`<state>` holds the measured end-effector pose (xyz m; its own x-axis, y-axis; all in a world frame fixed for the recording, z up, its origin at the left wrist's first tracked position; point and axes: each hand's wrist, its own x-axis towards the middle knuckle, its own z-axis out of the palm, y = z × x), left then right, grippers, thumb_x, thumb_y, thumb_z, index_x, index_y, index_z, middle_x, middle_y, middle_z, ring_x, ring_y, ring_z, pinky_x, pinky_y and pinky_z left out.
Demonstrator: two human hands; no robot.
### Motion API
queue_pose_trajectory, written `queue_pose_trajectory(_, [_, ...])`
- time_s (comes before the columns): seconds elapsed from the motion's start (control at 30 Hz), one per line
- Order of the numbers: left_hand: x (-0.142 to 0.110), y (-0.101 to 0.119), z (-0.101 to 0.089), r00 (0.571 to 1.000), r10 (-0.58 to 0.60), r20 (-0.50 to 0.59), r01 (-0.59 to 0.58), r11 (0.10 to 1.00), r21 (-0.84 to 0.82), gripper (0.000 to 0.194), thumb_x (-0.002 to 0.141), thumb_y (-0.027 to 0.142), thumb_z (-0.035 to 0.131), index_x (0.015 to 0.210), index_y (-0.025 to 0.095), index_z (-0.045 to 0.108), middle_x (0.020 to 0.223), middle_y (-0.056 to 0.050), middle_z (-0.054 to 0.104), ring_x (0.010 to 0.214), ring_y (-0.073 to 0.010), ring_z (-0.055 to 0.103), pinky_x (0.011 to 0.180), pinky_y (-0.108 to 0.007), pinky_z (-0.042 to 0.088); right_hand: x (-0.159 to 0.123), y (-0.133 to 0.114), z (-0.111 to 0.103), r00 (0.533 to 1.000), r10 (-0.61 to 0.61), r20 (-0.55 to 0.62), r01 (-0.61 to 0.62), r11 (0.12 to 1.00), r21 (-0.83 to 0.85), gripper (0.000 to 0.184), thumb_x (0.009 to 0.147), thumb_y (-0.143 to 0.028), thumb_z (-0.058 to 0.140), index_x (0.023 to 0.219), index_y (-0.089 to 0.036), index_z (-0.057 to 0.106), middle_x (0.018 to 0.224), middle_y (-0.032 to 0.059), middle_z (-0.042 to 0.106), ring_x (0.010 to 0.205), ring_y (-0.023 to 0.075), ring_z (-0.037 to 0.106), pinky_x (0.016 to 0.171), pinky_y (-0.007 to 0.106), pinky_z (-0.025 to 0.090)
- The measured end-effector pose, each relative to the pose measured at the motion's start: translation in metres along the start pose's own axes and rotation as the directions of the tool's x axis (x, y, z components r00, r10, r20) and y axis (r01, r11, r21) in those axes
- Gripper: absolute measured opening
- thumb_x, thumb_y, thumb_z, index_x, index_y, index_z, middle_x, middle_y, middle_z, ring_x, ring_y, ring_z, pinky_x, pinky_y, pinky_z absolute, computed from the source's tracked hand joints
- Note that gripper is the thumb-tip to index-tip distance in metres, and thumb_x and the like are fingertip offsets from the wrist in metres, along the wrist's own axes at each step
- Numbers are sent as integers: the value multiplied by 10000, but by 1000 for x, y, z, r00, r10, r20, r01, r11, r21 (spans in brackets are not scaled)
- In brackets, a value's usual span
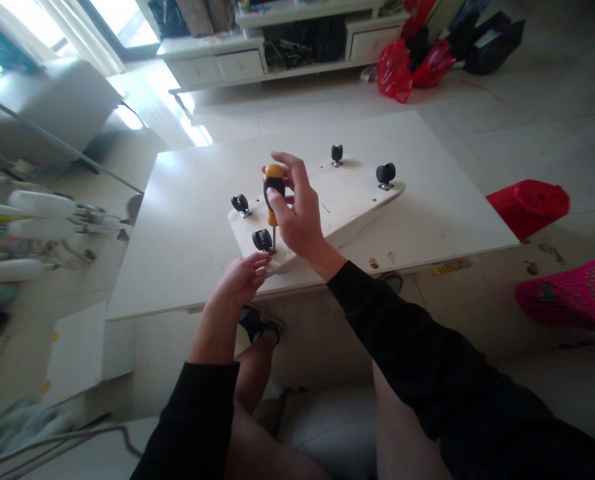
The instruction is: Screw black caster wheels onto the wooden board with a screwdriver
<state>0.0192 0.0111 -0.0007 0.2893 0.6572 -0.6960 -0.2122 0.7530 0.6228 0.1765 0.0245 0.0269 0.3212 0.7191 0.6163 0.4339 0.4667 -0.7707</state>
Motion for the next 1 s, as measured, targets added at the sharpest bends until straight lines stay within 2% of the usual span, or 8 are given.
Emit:
queue_pose_trajectory(0.1, [-1,0,0,1000,0,5,0,1000,-15,112,943,28,570,871,67,646,643,31,512,391,-5,371,295,-103,240,1,2,-1,999,-15,29,15,1000,2,340,1078,-346,390,1415,-316,423,1293,45,680,1146,163,682,987,381,649])
queue_pose_trajectory(0.23, [1,-1,0,1000,4,4,-4,1000,-22,97,932,31,582,868,67,644,647,27,518,390,-5,371,296,-103,242,1,4,0,999,-18,30,20,997,-79,420,1032,-454,531,1424,-321,462,1325,78,604,1143,187,658,874,349,672])
queue_pose_trajectory(0.4, [2,-1,-1,1000,1,15,-1,1000,-20,99,934,23,570,870,58,637,640,41,502,383,0,366,295,-100,243,0,5,0,999,-26,35,27,999,-33,397,1080,-347,376,1473,-327,428,1322,54,637,1109,159,662,812,301,663])
queue_pose_trajectory(0.57, [0,0,0,1000,-5,26,6,1000,-24,118,954,35,551,879,55,640,633,48,497,382,3,363,299,-96,244,1,1,-1,1000,-2,7,2,998,-68,414,1003,-412,597,1396,-330,501,1284,54,649,1081,171,664,810,309,661])
queue_pose_trajectory(0.73, [-1,0,1,1000,-19,20,20,999,-30,134,960,33,538,872,58,637,608,52,491,372,-1,357,289,-98,237,0,3,-1,999,-22,31,24,998,-56,416,1064,-297,414,1477,-341,387,1271,43,664,1068,145,677,858,309,654])
queue_pose_trajectory(0.87, [0,0,0,999,-13,33,14,999,-36,120,953,38,553,878,52,646,616,47,494,376,-5,377,287,-98,249,0,5,0,997,-66,29,69,990,-121,454,1036,-406,519,1474,-347,418,1337,64,601,1121,170,652,818,314,657])
queue_pose_trajectory(1.0, [-1,0,1,1000,-15,20,16,999,-40,101,935,30,569,873,57,644,614,44,499,372,-6,373,287,-101,253,0,4,-1,999,-27,33,29,997,-72,416,1057,-312,436,1472,-327,409,1303,59,640,1102,166,660,848,325,651])
